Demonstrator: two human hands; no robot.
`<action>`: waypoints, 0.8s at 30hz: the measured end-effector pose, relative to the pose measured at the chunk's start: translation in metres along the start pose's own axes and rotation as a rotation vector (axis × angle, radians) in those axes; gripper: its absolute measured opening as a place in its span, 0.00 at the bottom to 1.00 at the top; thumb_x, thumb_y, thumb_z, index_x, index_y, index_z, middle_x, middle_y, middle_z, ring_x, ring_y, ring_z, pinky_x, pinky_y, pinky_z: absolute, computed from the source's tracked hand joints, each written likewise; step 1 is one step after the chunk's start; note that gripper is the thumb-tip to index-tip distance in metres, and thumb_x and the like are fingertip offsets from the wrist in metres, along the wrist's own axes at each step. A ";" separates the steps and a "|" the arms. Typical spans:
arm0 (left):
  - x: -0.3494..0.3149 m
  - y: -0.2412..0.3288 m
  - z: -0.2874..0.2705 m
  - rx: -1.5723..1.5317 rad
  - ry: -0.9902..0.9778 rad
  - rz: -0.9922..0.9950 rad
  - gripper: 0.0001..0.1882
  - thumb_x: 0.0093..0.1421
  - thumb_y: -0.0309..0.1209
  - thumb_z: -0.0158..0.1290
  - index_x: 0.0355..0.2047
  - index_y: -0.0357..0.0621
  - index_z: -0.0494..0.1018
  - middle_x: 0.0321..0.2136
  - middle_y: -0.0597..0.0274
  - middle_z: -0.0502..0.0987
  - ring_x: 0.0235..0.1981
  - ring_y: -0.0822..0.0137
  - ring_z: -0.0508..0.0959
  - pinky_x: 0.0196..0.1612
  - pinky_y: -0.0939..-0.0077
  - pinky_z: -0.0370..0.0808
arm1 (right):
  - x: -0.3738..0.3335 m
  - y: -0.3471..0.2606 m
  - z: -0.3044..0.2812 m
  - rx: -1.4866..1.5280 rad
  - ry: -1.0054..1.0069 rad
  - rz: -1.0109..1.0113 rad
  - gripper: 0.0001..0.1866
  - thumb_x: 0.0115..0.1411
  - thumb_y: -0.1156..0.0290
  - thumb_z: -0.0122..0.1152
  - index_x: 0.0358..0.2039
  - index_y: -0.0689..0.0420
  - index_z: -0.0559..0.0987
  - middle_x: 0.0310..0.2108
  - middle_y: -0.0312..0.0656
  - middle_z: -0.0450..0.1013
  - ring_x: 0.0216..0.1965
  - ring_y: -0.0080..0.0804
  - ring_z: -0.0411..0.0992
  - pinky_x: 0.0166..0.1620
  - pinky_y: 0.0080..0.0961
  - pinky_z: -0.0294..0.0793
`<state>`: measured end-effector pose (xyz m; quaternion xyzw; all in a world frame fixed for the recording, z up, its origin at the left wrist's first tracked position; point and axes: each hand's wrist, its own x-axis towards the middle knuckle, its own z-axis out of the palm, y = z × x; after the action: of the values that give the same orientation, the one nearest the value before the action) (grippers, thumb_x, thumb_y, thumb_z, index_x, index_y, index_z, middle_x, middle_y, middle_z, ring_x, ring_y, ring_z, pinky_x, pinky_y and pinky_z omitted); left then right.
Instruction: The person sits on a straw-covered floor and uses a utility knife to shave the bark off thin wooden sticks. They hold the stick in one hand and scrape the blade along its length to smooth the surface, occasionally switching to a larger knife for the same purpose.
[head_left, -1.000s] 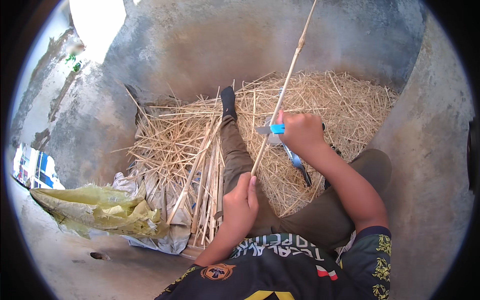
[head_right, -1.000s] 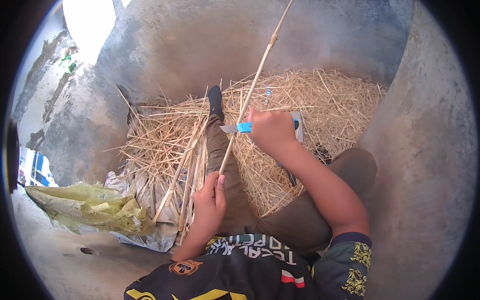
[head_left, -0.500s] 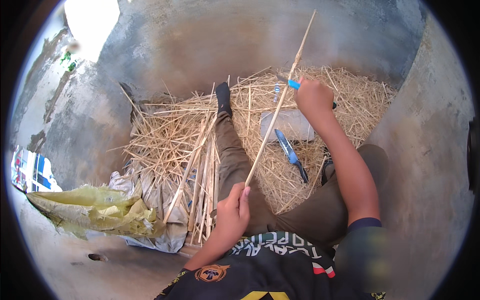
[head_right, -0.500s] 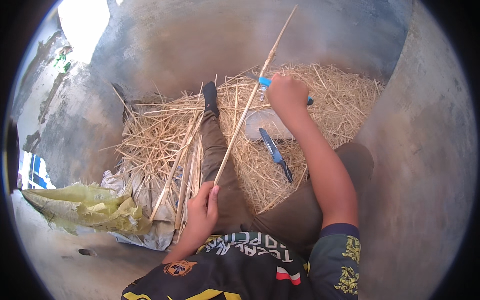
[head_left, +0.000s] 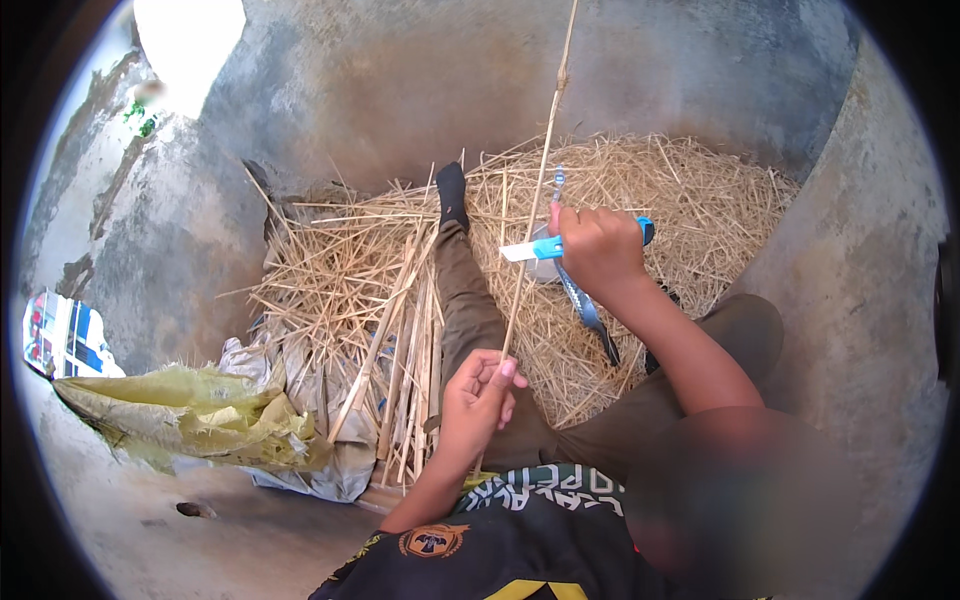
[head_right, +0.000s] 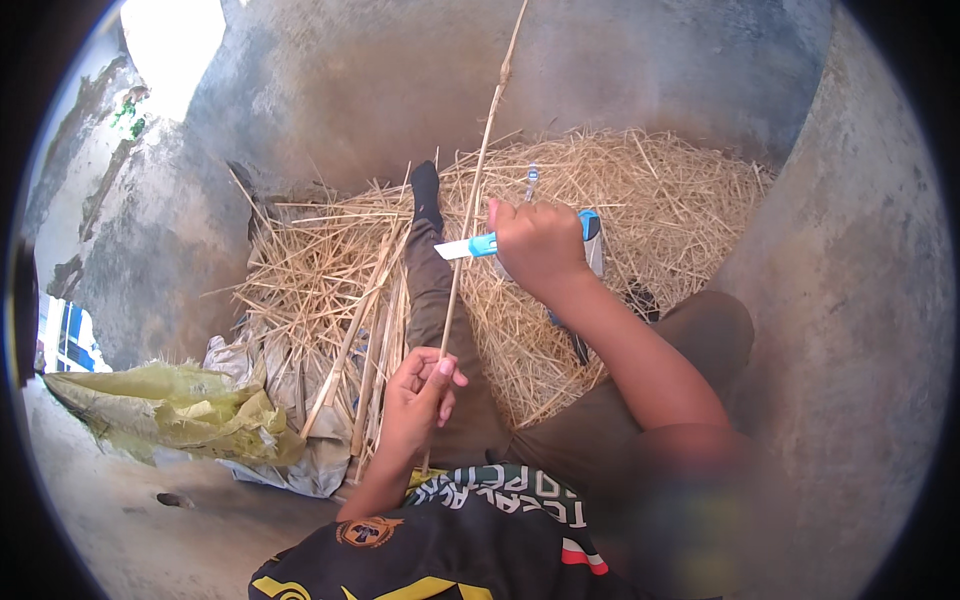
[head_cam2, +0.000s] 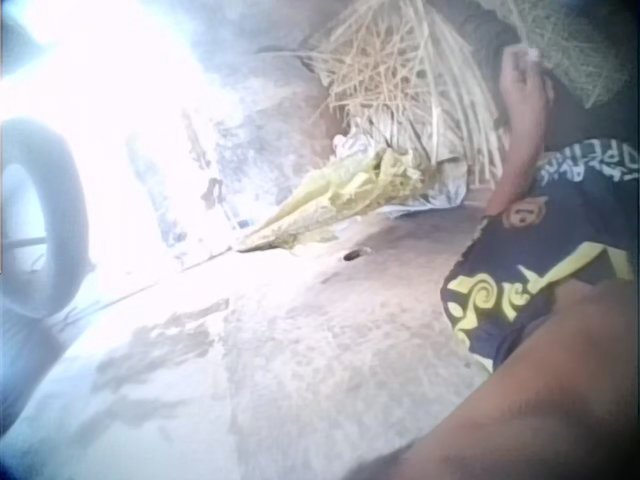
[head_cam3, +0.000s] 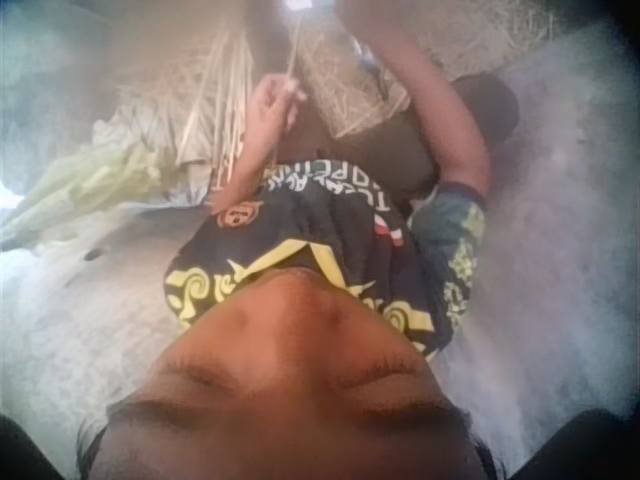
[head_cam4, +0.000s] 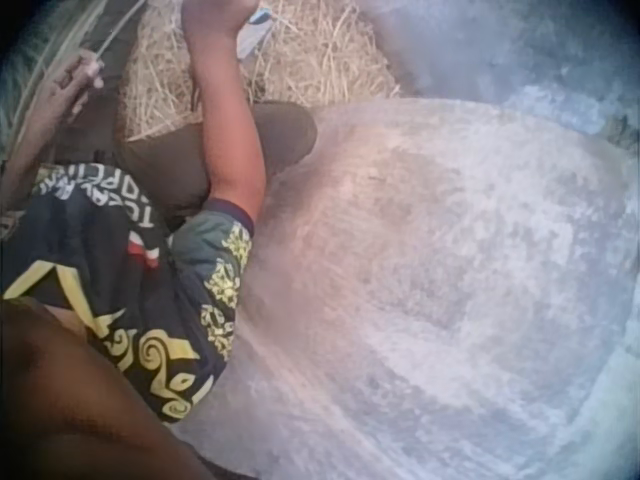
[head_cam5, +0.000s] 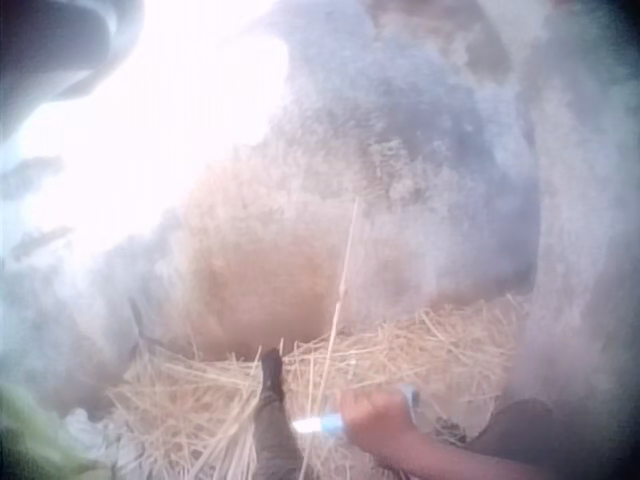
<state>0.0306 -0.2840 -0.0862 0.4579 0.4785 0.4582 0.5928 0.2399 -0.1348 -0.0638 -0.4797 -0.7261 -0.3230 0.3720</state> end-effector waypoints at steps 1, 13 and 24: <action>0.000 -0.002 0.000 -0.027 -0.011 0.011 0.08 0.73 0.34 0.49 0.42 0.41 0.69 0.25 0.68 0.72 0.15 0.82 0.60 0.17 0.87 0.56 | 0.001 -0.001 -0.001 0.011 0.012 -0.010 0.18 0.63 0.65 0.60 0.15 0.51 0.73 0.09 0.37 0.69 0.11 0.33 0.70 0.18 0.32 0.67; -0.018 -0.014 0.004 -0.318 -0.200 -0.267 0.22 0.75 0.51 0.37 0.29 0.51 0.61 0.15 0.75 0.52 0.12 0.80 0.49 0.15 0.81 0.45 | -0.007 -0.017 0.004 0.231 -0.036 0.035 0.20 0.63 0.68 0.59 0.12 0.51 0.72 0.08 0.40 0.68 0.10 0.36 0.70 0.15 0.34 0.67; -0.010 -0.016 0.010 -0.225 -0.279 -0.254 0.16 0.75 0.46 0.41 0.35 0.50 0.64 0.16 0.75 0.55 0.12 0.80 0.51 0.16 0.82 0.48 | 0.031 0.086 0.012 -0.165 -0.091 0.444 0.15 0.66 0.63 0.57 0.24 0.55 0.81 0.15 0.44 0.75 0.16 0.42 0.76 0.21 0.38 0.73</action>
<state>0.0407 -0.2970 -0.0991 0.3838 0.3915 0.3625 0.7536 0.3091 -0.0820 -0.0340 -0.6704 -0.5900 -0.2695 0.3603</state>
